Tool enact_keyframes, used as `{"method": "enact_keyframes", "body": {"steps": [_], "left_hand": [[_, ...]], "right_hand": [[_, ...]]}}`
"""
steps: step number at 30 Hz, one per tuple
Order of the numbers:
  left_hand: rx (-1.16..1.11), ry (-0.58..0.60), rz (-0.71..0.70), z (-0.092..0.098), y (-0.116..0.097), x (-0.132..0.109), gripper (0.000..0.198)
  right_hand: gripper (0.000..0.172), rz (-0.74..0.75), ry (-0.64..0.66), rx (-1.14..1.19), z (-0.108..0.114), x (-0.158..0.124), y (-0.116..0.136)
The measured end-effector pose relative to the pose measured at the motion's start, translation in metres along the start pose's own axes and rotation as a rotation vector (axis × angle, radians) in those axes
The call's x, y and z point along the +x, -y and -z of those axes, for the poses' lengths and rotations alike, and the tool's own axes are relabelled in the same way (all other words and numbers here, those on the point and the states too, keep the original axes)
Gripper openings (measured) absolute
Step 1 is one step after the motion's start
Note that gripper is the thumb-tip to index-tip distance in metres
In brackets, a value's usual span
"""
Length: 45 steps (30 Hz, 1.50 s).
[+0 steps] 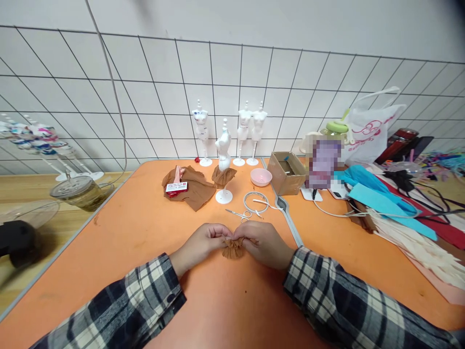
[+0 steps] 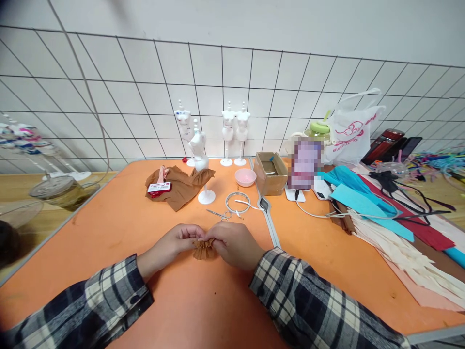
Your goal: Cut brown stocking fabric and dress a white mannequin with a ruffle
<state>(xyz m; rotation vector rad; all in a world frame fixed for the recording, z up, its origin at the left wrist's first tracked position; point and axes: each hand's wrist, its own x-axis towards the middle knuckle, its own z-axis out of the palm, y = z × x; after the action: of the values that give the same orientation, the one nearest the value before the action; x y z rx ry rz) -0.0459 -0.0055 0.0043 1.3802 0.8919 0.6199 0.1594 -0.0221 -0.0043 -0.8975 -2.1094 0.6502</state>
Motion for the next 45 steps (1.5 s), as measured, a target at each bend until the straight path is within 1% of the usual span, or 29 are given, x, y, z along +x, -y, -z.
{"method": "enact_keyframes", "body": {"steps": [2,5,7,10,11,13,15,17,18,20,22,26,30,33,34,36,38,40,43,45], "left_hand": [[-0.018,0.008,-0.003,0.003,0.001,0.000,0.026],[-0.031,-0.048,-0.051,0.006,0.000,-0.001,0.027],[-0.024,-0.054,-0.076,0.007,-0.001,-0.001,0.030],[0.004,-0.022,-0.066,0.008,-0.003,-0.002,0.028],[0.007,-0.023,-0.063,0.007,-0.003,-0.003,0.027],[0.017,-0.037,-0.065,0.006,-0.002,-0.002,0.026],[0.058,-0.047,-0.071,0.003,0.001,-0.002,0.024],[0.125,-0.056,-0.076,0.000,0.003,-0.001,0.023],[0.163,-0.058,-0.079,-0.001,0.004,0.000,0.023],[0.241,-0.064,-0.083,-0.005,0.006,0.000,0.025],[0.304,-0.075,-0.086,-0.007,0.005,0.000,0.028],[0.343,-0.122,-0.069,-0.008,0.003,-0.001,0.029],[0.314,-0.168,-0.042,-0.007,0.001,0.000,0.029],[0.268,-0.192,-0.069,-0.005,0.000,0.000,0.032],[0.238,-0.170,-0.079,-0.004,0.000,0.000,0.033],[0.183,-0.088,-0.078,-0.003,0.000,0.000,0.038],[0.156,-0.017,-0.052,-0.003,0.001,0.000,0.034],[0.122,0.013,-0.038,-0.003,0.000,0.000,0.029],[0.030,0.070,-0.052,-0.004,-0.003,0.000,0.029],[0.028,0.081,-0.048,-0.004,-0.004,-0.001,0.029]], "right_hand": [[0.032,0.064,0.011,-0.037,0.002,-0.001,0.000],[0.032,0.123,0.027,-0.061,0.003,-0.001,0.000],[0.037,0.148,0.035,-0.073,0.004,-0.002,0.001],[0.049,0.153,0.016,-0.065,0.006,-0.004,0.003],[0.052,0.126,-0.006,-0.041,0.006,-0.004,0.004],[0.052,0.004,-0.065,0.050,0.006,-0.004,0.005],[0.039,-0.158,-0.077,0.168,0.004,-0.003,0.006],[0.021,-0.312,-0.034,0.288,0.001,0.000,0.005],[0.015,-0.378,-0.014,0.340,-0.002,0.001,0.004],[0.015,-0.492,-0.003,0.424,-0.006,0.003,0.002],[0.017,-0.570,-0.004,0.491,-0.009,0.004,-0.001],[0.023,-0.642,0.022,0.624,-0.010,0.004,-0.005],[0.025,-0.670,0.030,0.634,-0.009,0.005,-0.007],[0.026,-0.674,0.021,0.648,-0.007,0.006,-0.006],[0.027,-0.675,0.015,0.659,-0.007,0.006,-0.006],[0.028,-0.673,0.004,0.681,-0.006,0.006,-0.005],[0.028,-0.657,-0.004,0.676,-0.006,0.006,-0.006],[0.027,-0.627,-0.010,0.646,-0.006,0.005,-0.007],[0.024,-0.554,-0.044,0.596,-0.007,0.005,-0.008],[0.023,-0.517,-0.081,0.589,-0.008,0.005,-0.007]]}}
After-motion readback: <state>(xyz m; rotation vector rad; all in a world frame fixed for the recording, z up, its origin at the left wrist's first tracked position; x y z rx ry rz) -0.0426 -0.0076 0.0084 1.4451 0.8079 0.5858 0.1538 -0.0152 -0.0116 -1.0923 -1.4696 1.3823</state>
